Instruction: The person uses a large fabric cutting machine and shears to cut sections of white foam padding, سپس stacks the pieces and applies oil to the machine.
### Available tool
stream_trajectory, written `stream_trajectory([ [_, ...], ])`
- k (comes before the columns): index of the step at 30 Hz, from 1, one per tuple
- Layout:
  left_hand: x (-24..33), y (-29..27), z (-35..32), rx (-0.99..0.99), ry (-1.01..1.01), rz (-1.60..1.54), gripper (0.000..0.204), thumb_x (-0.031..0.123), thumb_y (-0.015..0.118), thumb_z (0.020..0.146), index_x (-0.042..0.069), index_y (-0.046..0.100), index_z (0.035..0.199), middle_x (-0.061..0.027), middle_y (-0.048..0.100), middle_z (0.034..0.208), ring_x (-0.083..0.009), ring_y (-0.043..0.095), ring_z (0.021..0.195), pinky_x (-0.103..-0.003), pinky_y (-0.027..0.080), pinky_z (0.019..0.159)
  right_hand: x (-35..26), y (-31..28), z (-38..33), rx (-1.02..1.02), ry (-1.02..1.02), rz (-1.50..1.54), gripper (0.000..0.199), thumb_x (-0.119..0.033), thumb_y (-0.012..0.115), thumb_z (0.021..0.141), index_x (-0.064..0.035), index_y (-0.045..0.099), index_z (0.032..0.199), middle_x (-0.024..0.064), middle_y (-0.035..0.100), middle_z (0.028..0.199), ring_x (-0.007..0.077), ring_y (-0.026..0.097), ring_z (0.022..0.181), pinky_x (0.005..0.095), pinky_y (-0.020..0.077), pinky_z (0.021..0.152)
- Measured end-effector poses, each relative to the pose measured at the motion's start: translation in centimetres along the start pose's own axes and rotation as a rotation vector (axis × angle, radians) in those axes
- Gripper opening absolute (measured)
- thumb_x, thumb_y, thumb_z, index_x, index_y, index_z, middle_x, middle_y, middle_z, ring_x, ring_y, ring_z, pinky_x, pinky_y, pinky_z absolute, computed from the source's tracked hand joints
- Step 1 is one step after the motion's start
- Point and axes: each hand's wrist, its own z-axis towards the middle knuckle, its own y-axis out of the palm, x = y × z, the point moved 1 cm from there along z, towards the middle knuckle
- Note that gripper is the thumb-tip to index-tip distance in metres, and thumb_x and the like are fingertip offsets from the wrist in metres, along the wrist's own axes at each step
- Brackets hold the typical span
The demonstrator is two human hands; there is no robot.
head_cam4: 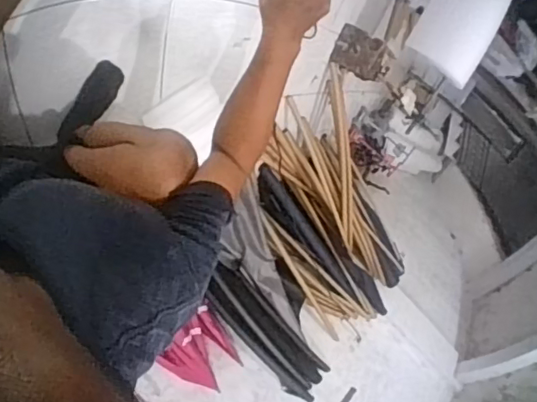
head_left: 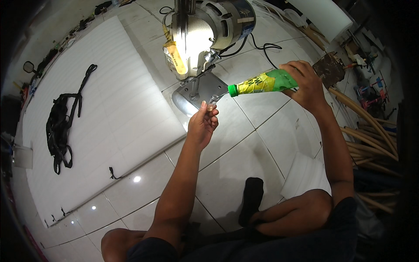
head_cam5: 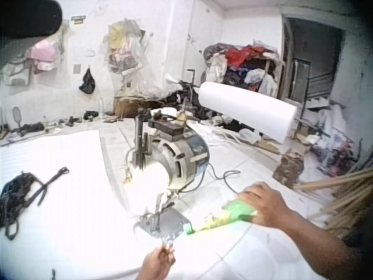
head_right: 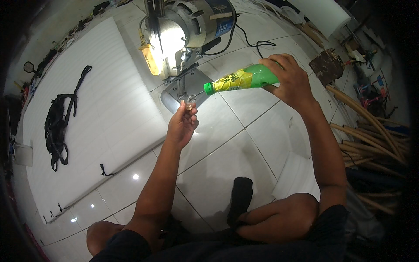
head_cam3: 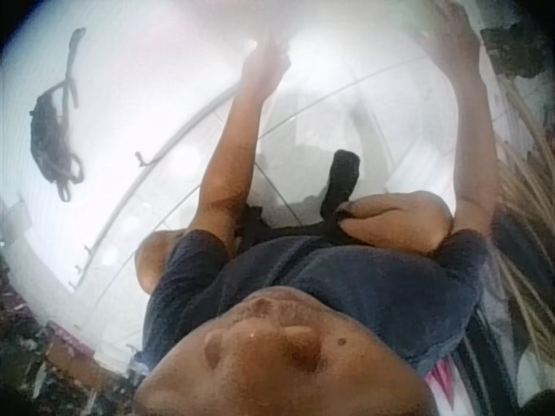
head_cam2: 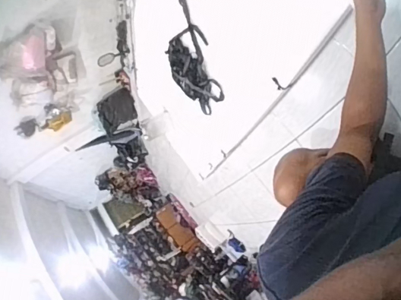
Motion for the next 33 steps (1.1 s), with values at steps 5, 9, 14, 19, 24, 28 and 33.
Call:
stream_trajectory([
  [5, 0.11, -0.13, 0.01, 0.014, 0.002, 0.0, 0.034, 0.038, 0.056, 0.099, 0.004, 0.062, 0.104, -0.002, 0.059, 0.087, -0.0081, 0.054, 0.073, -0.019, 0.047, 0.066, -0.11, 0.06, 0.15, -0.016, -0.002, 0.006, 0.065, -0.022, 0.087, 0.061, -0.0171, 0.06, 0.12, -0.0001, 0.058, 0.116, 0.021, 0.055, 0.111, 0.034, 0.0543, 0.085],
  [9, 0.12, -0.08, -0.07, 0.003, 0.015, 0.006, 0.032, 0.036, 0.056, 0.099, 0.005, 0.062, 0.105, -0.0021, 0.059, 0.088, -0.0082, 0.053, 0.073, -0.02, 0.047, 0.067, 0.05, 0.16, 0.06, -0.029, 0.0, 0.005, 0.06, -0.021, 0.087, 0.061, -0.0168, 0.061, 0.115, -0.0011, 0.059, 0.115, 0.0207, 0.055, 0.111, 0.0339, 0.0546, 0.084],
  [14, -0.02, -0.34, 0.08, 0.009, 0.032, -0.011, 0.029, 0.036, 0.06, 0.097, 0.006, 0.06, 0.1, -0.0028, 0.062, 0.088, -0.0077, 0.055, 0.07, -0.02, 0.048, 0.068, 0.07, 0.43, 0.01, -0.039, 0.015, 0.011, 0.056, -0.02, 0.086, 0.062, -0.0169, 0.061, 0.113, -0.0019, 0.059, 0.115, 0.0202, 0.055, 0.111, 0.0342, 0.0546, 0.084],
  [19, -0.05, -0.82, 0.2, -0.027, 0.028, -0.023, 0.029, 0.033, 0.057, 0.099, 0.006, 0.061, 0.107, -0.0025, 0.062, 0.092, -0.0091, 0.056, 0.076, -0.021, 0.047, 0.068, 0.06, 0.4, 0.07, -0.034, 0.019, 0.023, 0.055, -0.018, 0.086, 0.062, -0.0172, 0.061, 0.111, -0.0021, 0.059, 0.114, 0.0202, 0.055, 0.111, 0.0344, 0.0542, 0.085],
  [24, -0.09, -0.85, 0.1, -0.036, 0.025, -0.046, 0.027, 0.031, 0.059, 0.098, 0.006, 0.062, 0.108, -0.0036, 0.064, 0.096, -0.0106, 0.058, 0.08, -0.023, 0.048, 0.071, 0.04, 0.35, 0.06, -0.024, 0.019, 0.013, 0.054, -0.017, 0.086, 0.062, -0.0168, 0.062, 0.11, -0.0019, 0.059, 0.113, 0.0205, 0.055, 0.111, 0.0346, 0.0544, 0.084],
  [28, -0.13, -0.75, 0.0, -0.042, 0.038, -0.044, 0.025, 0.028, 0.06, 0.097, 0.007, 0.062, 0.109, -0.0032, 0.063, 0.097, -0.0115, 0.058, 0.081, -0.023, 0.048, 0.073, 0.11, 0.36, -0.01, -0.013, 0.023, 0.014, 0.053, -0.016, 0.086, 0.062, -0.0167, 0.062, 0.109, -0.002, 0.06, 0.112, 0.0208, 0.056, 0.11, 0.0346, 0.0551, 0.082],
  [33, -0.13, -0.85, 0.01, -0.078, 0.056, -0.053, 0.023, 0.025, 0.06, 0.096, 0.007, 0.061, 0.111, -0.0034, 0.062, 0.1, -0.012, 0.059, 0.083, -0.023, 0.048, 0.074, 0.04, 0.32, 0.07, -0.014, 0.028, 0.016, 0.053, -0.016, 0.086, 0.062, -0.0167, 0.062, 0.109, -0.0021, 0.06, 0.111, 0.0208, 0.057, 0.109, 0.0345, 0.0553, 0.082],
])
